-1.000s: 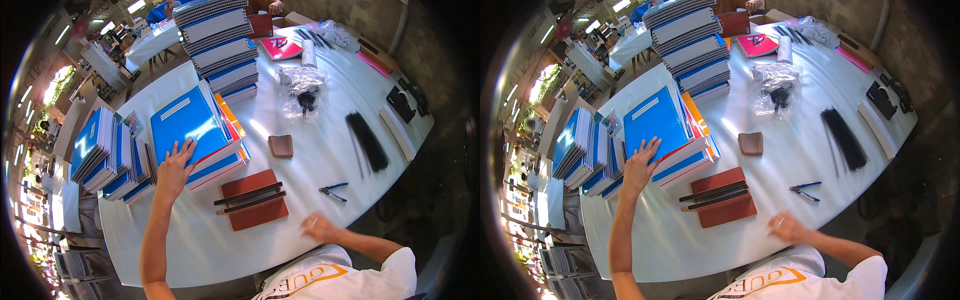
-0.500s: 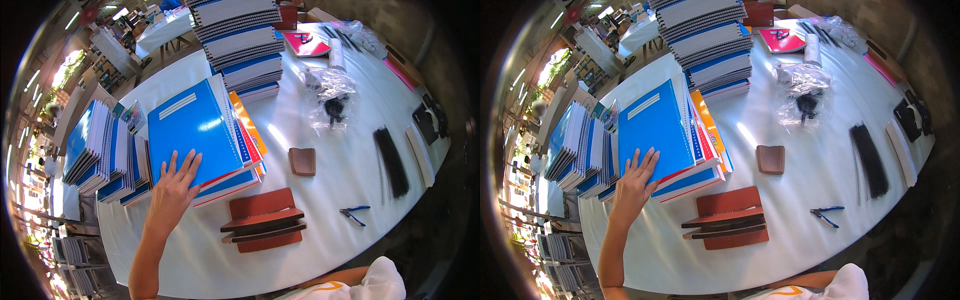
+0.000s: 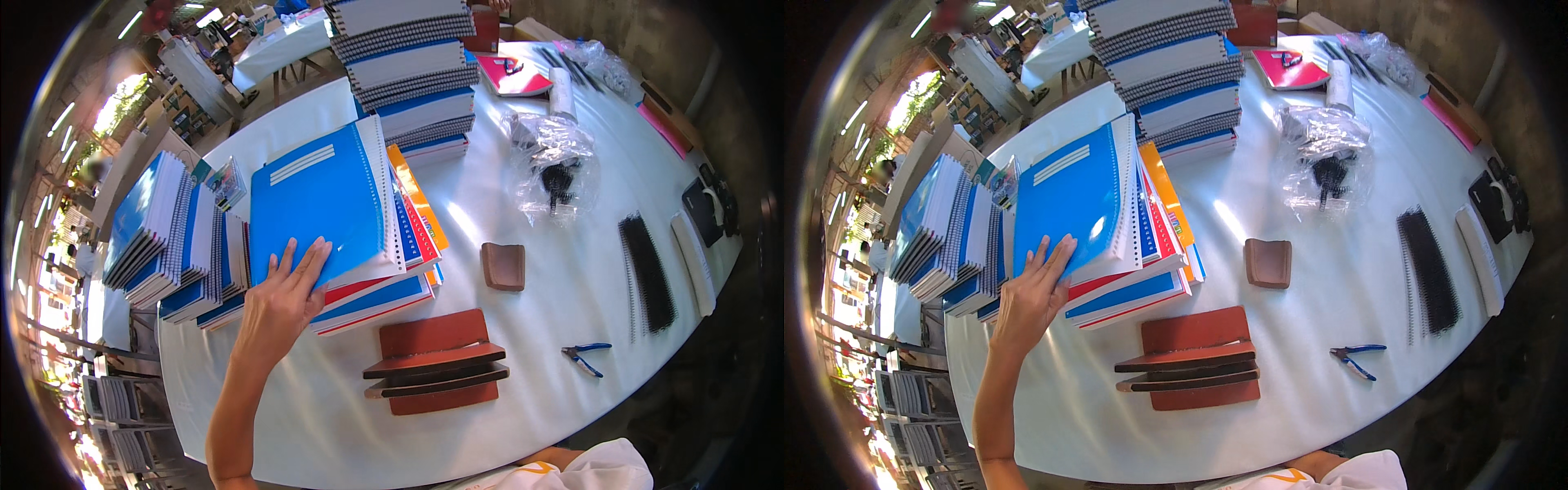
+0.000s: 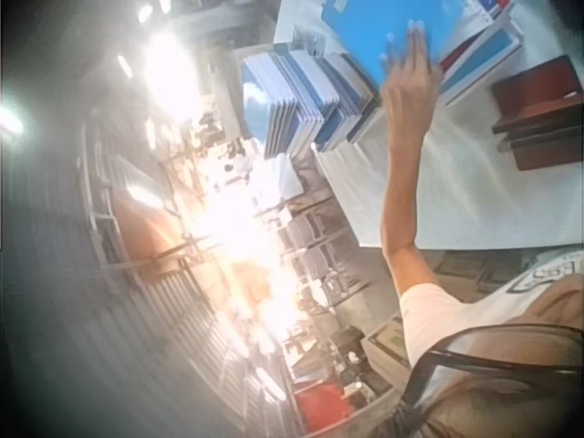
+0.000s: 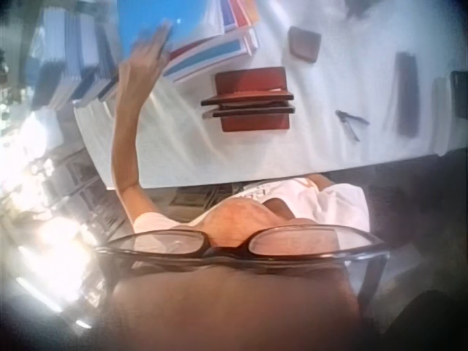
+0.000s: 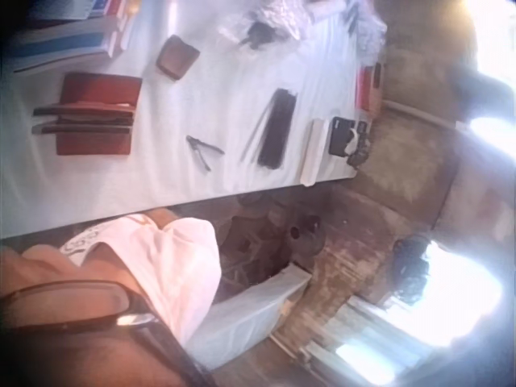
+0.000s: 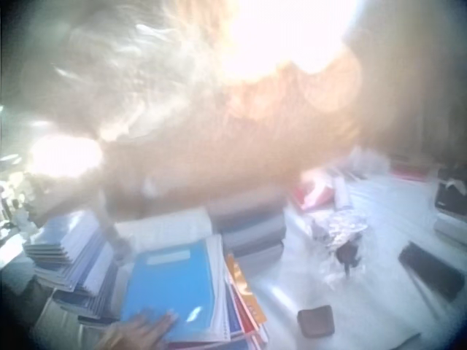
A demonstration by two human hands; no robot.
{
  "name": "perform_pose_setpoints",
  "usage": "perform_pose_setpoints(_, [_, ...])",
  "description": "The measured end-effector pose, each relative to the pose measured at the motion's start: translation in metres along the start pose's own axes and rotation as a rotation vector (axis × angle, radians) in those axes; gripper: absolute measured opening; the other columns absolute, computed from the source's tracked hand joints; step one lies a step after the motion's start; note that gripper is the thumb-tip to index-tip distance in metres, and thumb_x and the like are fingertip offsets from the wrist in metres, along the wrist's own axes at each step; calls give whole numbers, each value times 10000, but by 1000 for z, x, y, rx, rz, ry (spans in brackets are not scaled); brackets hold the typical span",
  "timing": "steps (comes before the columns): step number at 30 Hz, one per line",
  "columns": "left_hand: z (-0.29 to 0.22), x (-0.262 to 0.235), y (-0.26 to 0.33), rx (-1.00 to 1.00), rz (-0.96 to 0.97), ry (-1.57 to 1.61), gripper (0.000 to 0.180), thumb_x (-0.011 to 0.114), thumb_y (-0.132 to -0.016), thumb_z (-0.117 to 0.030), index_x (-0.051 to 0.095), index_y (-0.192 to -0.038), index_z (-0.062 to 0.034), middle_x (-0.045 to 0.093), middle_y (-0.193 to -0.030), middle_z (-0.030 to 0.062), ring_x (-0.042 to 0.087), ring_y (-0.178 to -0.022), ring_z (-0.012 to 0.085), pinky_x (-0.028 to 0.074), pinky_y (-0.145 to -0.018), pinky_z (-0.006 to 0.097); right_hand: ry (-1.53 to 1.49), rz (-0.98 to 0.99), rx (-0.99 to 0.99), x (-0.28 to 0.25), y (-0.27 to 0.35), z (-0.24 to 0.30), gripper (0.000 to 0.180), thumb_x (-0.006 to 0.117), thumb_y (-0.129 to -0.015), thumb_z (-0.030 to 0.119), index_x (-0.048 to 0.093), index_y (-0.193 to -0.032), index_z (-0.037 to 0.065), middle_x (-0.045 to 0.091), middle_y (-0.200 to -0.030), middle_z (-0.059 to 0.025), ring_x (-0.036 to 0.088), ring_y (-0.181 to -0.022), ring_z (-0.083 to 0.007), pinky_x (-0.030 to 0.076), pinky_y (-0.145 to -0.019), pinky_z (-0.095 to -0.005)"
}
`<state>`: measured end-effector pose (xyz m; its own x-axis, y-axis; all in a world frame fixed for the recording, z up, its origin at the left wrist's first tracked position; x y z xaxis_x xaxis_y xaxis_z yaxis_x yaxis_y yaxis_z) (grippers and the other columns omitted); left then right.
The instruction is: The person stacks notebooks, trims spiral coils using shears, and manually inserts the coils into the notebook holes to bind them together.
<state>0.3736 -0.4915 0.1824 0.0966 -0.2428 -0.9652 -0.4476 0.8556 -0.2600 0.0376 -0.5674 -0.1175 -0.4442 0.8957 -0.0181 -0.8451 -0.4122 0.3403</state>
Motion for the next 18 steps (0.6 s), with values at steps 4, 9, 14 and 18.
perform_pose_setpoints(4, [14, -1, -2, -136, 22, 122, 512, 653, -913, -235, 529, -1379, -65, 559, -1371, 142, 499, -1273, 427, 449, -995, 552, 85, -39, -5, -4, 11, -1, 411, 467, -1031, 266, 520, -1379, 55, 578, -1344, -157, 558, -1211, -304, 419, -1037, -397])
perform_pose_setpoints(9, [-17, 11, 0, 54, -28, -253, 541, 651, -908, -236, 496, -1400, -72, 547, -1383, 142, 495, -1266, 441, 469, -985, 535, 224, 9, -4, 6, 46, -17, 413, 465, -1034, 276, 523, -1379, 58, 581, -1341, -154, 560, -1209, -302, 419, -1036, -395])
perform_pose_setpoints(14, [-36, 14, 8, 57, -61, -276, 570, 674, -886, -283, 503, -1394, -88, 545, -1391, 117, 498, -1265, 433, 488, -972, 522, 383, 305, 119, 32, 114, -42, 415, 464, -1036, 287, 525, -1379, 62, 585, -1338, -151, 563, -1206, -299, 420, -1036, -394])
perform_pose_setpoints(18, [-39, 7, 18, 75, -143, -317, 517, 656, -901, -330, 553, -1350, -97, 615, -1289, 135, 615, -1115, 404, 548, -868, 493, 262, 587, 171, 17, 147, 28, 405, 474, -1032, 297, 548, -1356, 65, 595, -1329, -136, 572, -1196, -282, 425, -1029, -380])
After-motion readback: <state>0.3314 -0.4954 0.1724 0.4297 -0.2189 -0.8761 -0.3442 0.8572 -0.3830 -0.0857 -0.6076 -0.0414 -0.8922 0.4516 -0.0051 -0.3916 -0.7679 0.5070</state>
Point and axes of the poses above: each hand's wrist, its own y-axis away from the middle knuckle, its own x-axis out of the palm, z = x × y, the point moved 8 cm from there along -y, towards the middle knuckle
